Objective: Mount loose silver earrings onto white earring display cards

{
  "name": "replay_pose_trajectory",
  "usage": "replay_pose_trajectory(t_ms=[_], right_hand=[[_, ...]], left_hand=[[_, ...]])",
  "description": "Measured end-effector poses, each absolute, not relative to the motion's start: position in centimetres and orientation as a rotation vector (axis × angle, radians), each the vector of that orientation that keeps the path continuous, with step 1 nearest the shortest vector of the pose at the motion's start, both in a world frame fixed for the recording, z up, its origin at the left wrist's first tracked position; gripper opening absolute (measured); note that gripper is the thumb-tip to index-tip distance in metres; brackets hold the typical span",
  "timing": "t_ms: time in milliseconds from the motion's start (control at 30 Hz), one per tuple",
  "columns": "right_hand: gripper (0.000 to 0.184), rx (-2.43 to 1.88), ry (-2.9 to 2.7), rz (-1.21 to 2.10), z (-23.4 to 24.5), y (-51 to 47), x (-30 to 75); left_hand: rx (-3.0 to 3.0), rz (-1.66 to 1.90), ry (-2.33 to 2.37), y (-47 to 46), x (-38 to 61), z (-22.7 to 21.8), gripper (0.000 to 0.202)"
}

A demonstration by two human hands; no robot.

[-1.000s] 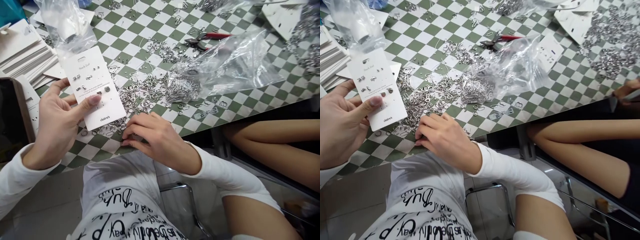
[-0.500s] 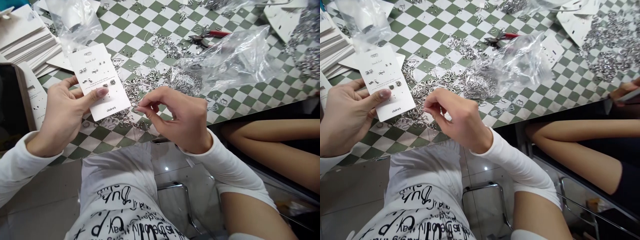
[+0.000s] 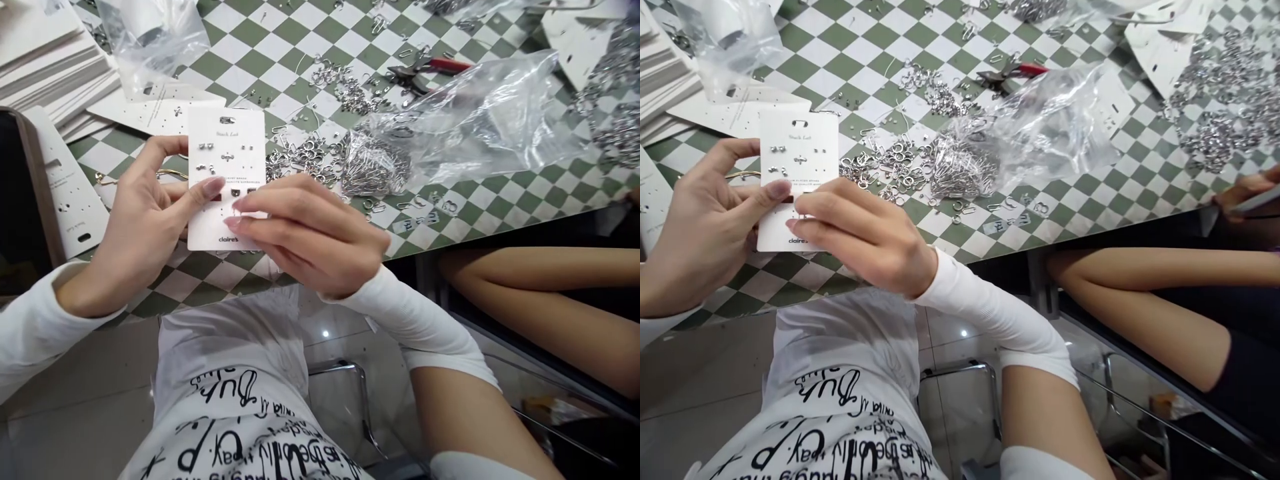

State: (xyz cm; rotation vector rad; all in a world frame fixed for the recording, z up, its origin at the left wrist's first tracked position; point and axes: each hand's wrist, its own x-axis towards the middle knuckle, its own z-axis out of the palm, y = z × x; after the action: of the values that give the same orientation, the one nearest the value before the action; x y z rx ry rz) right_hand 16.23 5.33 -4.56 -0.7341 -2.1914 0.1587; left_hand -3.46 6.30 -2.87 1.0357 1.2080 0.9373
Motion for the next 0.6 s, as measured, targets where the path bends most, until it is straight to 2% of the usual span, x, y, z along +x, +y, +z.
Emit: replay_pose_trajectory(t_ms=[67,233,300,433,600], right_hand=[[0.015,-0.759,-2.315,0.165,-4.8,5.8,16.2],[0.029,-0.813,-2.577,0.309,-3.7,7.8,17.3],[0.027,-0.715,-2.551,0.281,-3.0,8.7,17.7],[0.024,-0.533,-2.458,0.079,-2.1,10.3,17.9],[0.036,-0.52,-2.412,0.152,-3.0,11.2,17.3]], left_hand=[[0.954,0.916,1.143,6.2,-3.2,-2.7,0.041],[0.814,0.883,1.055,6.2,-2.9,-2.1,0.073],[0.837,0.931,1.044,6.2,-3.0,-2.0,0.066],[0.938,0.994,1.043,6.0,-3.2,-2.2,0.039],[0.943,1.03,1.22,5.8,-3.0,-2.2,0.036]])
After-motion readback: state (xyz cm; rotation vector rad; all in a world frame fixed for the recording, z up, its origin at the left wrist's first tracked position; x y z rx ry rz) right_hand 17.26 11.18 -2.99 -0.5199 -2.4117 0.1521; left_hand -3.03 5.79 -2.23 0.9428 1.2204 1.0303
